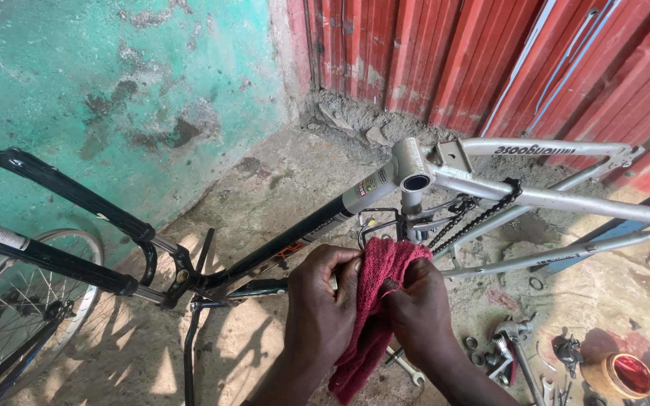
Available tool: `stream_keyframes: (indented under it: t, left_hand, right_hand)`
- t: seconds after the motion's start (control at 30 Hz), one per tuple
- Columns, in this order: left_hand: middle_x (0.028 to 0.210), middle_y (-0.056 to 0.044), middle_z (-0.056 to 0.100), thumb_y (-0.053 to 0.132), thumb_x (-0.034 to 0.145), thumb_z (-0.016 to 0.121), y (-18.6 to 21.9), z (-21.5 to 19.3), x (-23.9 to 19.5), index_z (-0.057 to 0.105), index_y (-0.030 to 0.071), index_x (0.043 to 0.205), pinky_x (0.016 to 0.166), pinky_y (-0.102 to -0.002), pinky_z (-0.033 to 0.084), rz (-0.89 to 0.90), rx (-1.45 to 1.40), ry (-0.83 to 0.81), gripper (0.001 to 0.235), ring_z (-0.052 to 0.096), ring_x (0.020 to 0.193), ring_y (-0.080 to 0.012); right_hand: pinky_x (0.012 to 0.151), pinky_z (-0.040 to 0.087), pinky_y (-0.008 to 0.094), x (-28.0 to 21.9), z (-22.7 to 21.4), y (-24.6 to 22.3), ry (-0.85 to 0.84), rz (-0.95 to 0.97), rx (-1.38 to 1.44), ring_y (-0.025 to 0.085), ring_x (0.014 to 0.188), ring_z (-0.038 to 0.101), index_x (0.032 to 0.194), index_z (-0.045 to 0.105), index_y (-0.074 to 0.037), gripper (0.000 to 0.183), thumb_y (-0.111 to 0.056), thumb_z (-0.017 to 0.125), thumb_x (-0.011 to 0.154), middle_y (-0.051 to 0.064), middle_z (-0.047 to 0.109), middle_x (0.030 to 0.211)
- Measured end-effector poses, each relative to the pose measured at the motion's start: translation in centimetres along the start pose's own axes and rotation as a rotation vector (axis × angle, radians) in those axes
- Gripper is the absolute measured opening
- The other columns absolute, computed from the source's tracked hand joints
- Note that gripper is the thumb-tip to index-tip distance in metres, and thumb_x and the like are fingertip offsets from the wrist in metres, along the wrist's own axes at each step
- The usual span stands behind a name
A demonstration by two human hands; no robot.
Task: The person cleans a bicycle bottom bracket shell with a red cloth, then inserts a bearing and a black cylindrical part into the shell. They use a wrench to tighten the part and continue assembling the bottom bracket components.
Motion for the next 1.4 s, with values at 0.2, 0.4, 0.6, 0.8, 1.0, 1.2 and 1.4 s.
stream_keyframes:
  t: [0.2, 0.4, 0.6, 0.8, 1.0, 1.2, 1.4]
  left_hand:
    - [0.084, -0.011, 0.071, -0.002, 0.083, 0.069, -2.5, -0.2, 0.2, 0.069, 0.005, 0.086, 0.069, -0.033, 0.068, -0.04, 0.092, -0.21, 0.007, 0.071, 0.07, -0.0198]
    - [0.088, -0.012, 0.077, 0.006, 0.091, 0.069, -2.9, 1.0, 0.2, 0.075, 0.004, 0.111, 0.047, -0.024, 0.062, -0.387, -0.174, -0.169, 0.021, 0.065, 0.055, -0.0139]
    - [0.082, -0.011, 0.079, 0.007, 0.087, 0.071, -1.6, 0.6, 0.2, 0.076, 0.003, 0.097, 0.051, -0.027, 0.068, -0.29, -0.042, -0.039, 0.012, 0.072, 0.055, -0.017]
    - [0.076, -0.006, 0.064, -0.003, 0.086, 0.067, -2.1, 0.8, 0.2, 0.071, 0.002, 0.083, 0.045, -0.028, 0.05, -0.056, 0.223, -0.149, 0.007, 0.058, 0.057, -0.0132]
    - [0.088, -0.009, 0.078, 0.008, 0.089, 0.068, -2.3, 0.3, 0.5, 0.075, 0.008, 0.092, 0.068, -0.035, 0.067, -0.269, 0.141, -0.21, 0.007, 0.075, 0.07, -0.0192]
    - [0.075, -0.008, 0.072, 0.006, 0.093, 0.066, -3.0, 1.9, 1.0, 0.075, 0.004, 0.102, 0.042, -0.029, 0.054, -0.373, -0.067, -0.158, 0.013, 0.057, 0.045, -0.0112]
    - [0.094, -0.014, 0.068, -0.002, 0.094, 0.064, -5.2, 2.8, 2.1, 0.07, -0.003, 0.11, 0.047, -0.03, 0.047, -0.537, -0.592, 0.002, 0.017, 0.049, 0.056, -0.0152]
  right_hand:
    - [0.042, 0.068, 0.035, 0.2, -0.9, -2.6, -0.088, 0.044, -0.43, 0.033, 0.053, 0.077, 0.08, 0.052, -0.001, 0.024, 0.017, 0.066, 0.087, 0.021, 0.068, 0.068]
    - [0.041, 0.062, 0.041, -0.3, 0.2, -1.3, 0.054, 0.001, 0.068, 0.033, 0.045, 0.063, 0.103, 0.054, 0.009, 0.013, 0.019, 0.057, 0.094, 0.024, 0.06, 0.072]
    - [0.051, 0.068, 0.047, -1.0, 0.8, -2.9, -0.06, 0.174, 0.042, 0.045, 0.055, 0.072, 0.106, 0.054, 0.014, 0.012, 0.018, 0.059, 0.096, 0.034, 0.066, 0.075]
    - [0.03, 0.059, 0.032, -0.1, 0.0, -2.3, -0.064, -0.139, -0.466, 0.026, 0.04, 0.073, 0.069, 0.071, 0.002, 0.021, 0.017, 0.061, 0.081, 0.017, 0.074, 0.059]
    - [0.045, 0.062, 0.031, 0.1, 0.0, -2.3, -0.13, -0.088, -0.404, 0.023, 0.054, 0.071, 0.087, 0.066, 0.002, 0.012, 0.013, 0.064, 0.084, 0.013, 0.071, 0.072]
    - [0.042, 0.053, 0.027, 2.7, -2.6, -0.2, -0.133, -0.176, -0.636, 0.013, 0.054, 0.049, 0.079, 0.046, -0.014, 0.035, -0.001, 0.078, 0.086, 0.0, 0.044, 0.071]
    - [0.049, 0.058, 0.033, 3.3, -4.7, -1.7, -0.057, -0.129, 0.144, 0.019, 0.055, 0.062, 0.108, 0.062, 0.001, 0.017, 0.008, 0.057, 0.094, 0.012, 0.067, 0.08]
Point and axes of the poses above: each hand's wrist, its own x-axis towards the middle knuckle, its own z-axis out of the palm, y = z × x, the point moved 2 cm from there along x, towards the middle knuckle
